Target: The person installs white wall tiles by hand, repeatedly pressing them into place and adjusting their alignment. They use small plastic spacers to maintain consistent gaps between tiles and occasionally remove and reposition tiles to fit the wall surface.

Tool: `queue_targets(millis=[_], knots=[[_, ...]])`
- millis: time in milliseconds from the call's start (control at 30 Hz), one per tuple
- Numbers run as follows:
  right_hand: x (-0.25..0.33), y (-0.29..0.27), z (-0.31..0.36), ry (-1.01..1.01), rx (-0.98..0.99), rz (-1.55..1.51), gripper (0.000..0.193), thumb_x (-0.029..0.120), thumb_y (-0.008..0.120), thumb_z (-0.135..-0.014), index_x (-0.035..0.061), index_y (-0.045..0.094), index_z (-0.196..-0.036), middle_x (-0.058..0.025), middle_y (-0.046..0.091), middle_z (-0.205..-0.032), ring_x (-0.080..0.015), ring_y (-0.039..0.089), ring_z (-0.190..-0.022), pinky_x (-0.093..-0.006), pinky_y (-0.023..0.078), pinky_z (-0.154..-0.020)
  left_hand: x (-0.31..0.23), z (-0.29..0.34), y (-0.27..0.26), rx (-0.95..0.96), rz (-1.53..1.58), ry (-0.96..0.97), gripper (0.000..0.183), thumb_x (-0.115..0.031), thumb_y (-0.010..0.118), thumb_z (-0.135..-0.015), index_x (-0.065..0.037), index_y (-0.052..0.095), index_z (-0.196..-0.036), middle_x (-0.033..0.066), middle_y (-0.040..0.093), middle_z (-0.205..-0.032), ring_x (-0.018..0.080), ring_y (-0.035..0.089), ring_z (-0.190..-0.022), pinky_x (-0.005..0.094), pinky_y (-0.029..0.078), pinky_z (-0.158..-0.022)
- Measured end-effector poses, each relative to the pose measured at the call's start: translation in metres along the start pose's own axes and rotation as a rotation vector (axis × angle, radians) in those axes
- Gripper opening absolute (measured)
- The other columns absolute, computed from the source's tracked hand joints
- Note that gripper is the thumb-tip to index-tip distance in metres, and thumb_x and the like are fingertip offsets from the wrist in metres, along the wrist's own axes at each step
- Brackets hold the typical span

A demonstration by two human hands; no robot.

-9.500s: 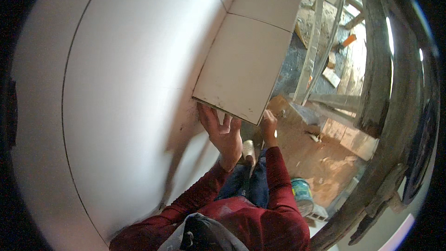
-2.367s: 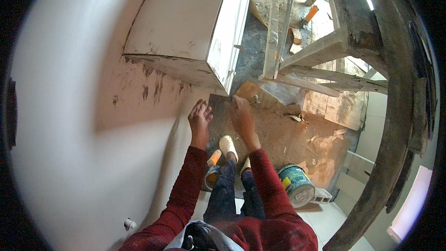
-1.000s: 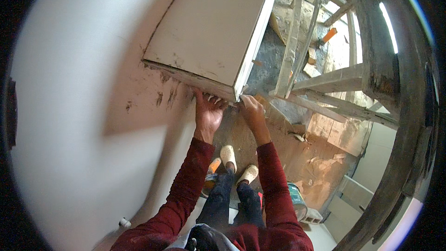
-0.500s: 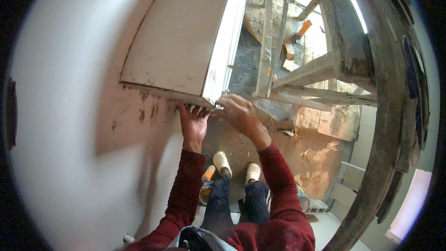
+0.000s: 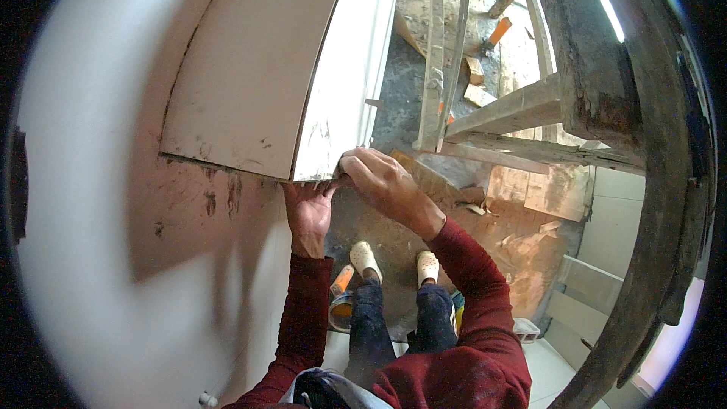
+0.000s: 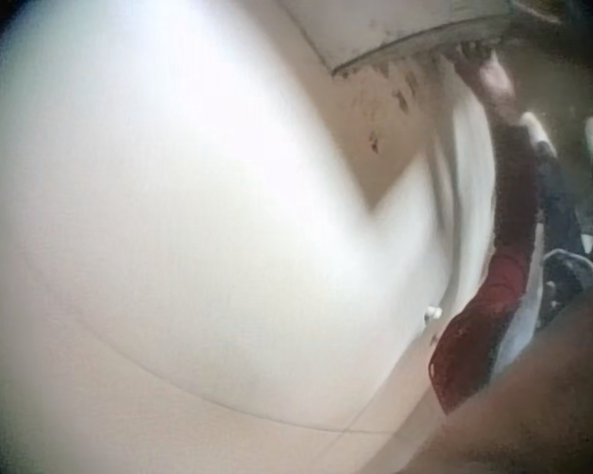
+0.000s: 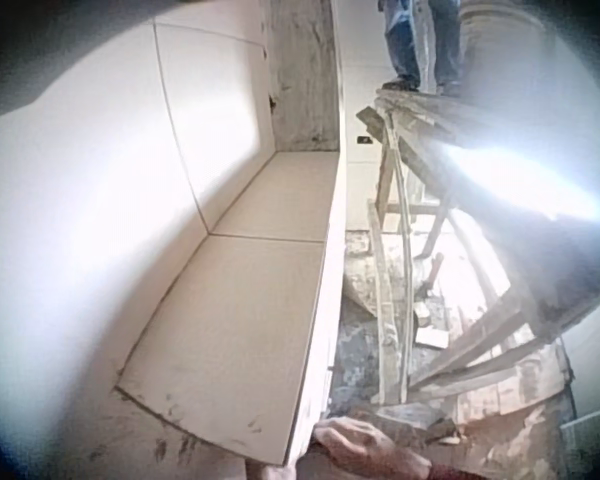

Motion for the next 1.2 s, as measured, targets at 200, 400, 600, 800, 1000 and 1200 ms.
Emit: queue_targets(millis=[200,400,600,800,1000,1200], knots=[[0.009,-0.002,-0.002,-0.007,-0.02,0.063,0.024,-0.002,0.066,-0.08,-0.0003,0.053,-0.1,-0.0161,0.063,-0.096,-0.0338,0.067,-0.086,-0.0417,0.056,-0.075,0.02,0.002,-0.004,-0.007,-0.023,0.11,0.074,-0.044,0.061,-0.098,-0.017,0.026,-0.157,0.0126,0.033,-0.157,0.0291,0.037,-0.141,0.0484,0.029,-0.116],[0.005,0.004,0.001,0.045,-0.036,0.037,0.028,0.0,0.073,-0.076,-0.0006,0.054,-0.096,-0.0152,0.064,-0.092,-0.0328,0.068,-0.083,-0.0399,0.057,-0.072,0.037,0.024,0.015,-0.1,-1.179,0.908,0.096,-0.029,0.078,-0.088,-0.007,0.017,-0.159,0.0251,0.008,-0.164,0.0431,0.012,-0.151,0.0548,0.019,-0.12],[0.001,0.006,0.008,0.03,-0.06,0.138,0.029,0.002,0.077,-0.074,0.001,0.057,-0.095,-0.0154,0.065,-0.091,-0.0317,0.067,-0.079,-0.0397,0.056,-0.068,0.026,0.002,0.003,-0.145,-1.424,1.218,0.092,-0.046,0.072,-0.09,0.0,0.027,-0.155,0.0303,0.021,-0.159,0.0459,0.025,-0.145,0.0587,0.027,-0.113],[0.019,0.032,0.027,-0.28,-0.429,0.018,0.02,0.015,0.078,-0.08,0.0068,0.06,-0.084,-0.0074,0.058,-0.071,-0.0245,0.059,-0.063,-0.0373,0.049,-0.057,0.042,0.009,0.008,-0.296,-1.251,1.161,0.098,-0.054,0.063,-0.093,0.001,0.014,-0.157,0.0248,0.023,-0.16,0.0404,0.024,-0.147,0.0549,0.02,-0.119],[0.057,0.071,-0.032,-0.635,-0.093,-0.058,0.034,0.015,0.074,-0.076,0.0133,0.047,-0.056,-0.004,0.05,-0.056,-0.0247,0.055,-0.05,-0.0386,0.044,-0.046,0.078,0.014,0.021,-0.221,-1.266,0.943,0.097,-0.056,0.06,-0.093,0.001,0.015,-0.157,0.0245,0.023,-0.159,0.0402,0.022,-0.147,0.0562,0.017,-0.119],[0.046,0.095,-0.062,-0.648,-0.335,0.168,0.038,0.015,0.072,-0.083,0.0114,0.047,-0.055,-0.007,0.045,-0.049,-0.0247,0.049,-0.04,-0.0387,0.042,-0.039,0.089,-0.041,0.024,-0.285,-1.285,1.268,0.096,-0.057,0.058,-0.093,0.001,0.016,-0.156,0.0257,0.022,-0.159,0.0414,0.019,-0.148,0.0583,0.014,-0.119]])
Point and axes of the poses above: each hand's wrist, its own z-axis away from the middle knuckle, its own y-axis out of the palm, x = y × z, the point moved 1 cm from there along -z, towards the middle knuckle
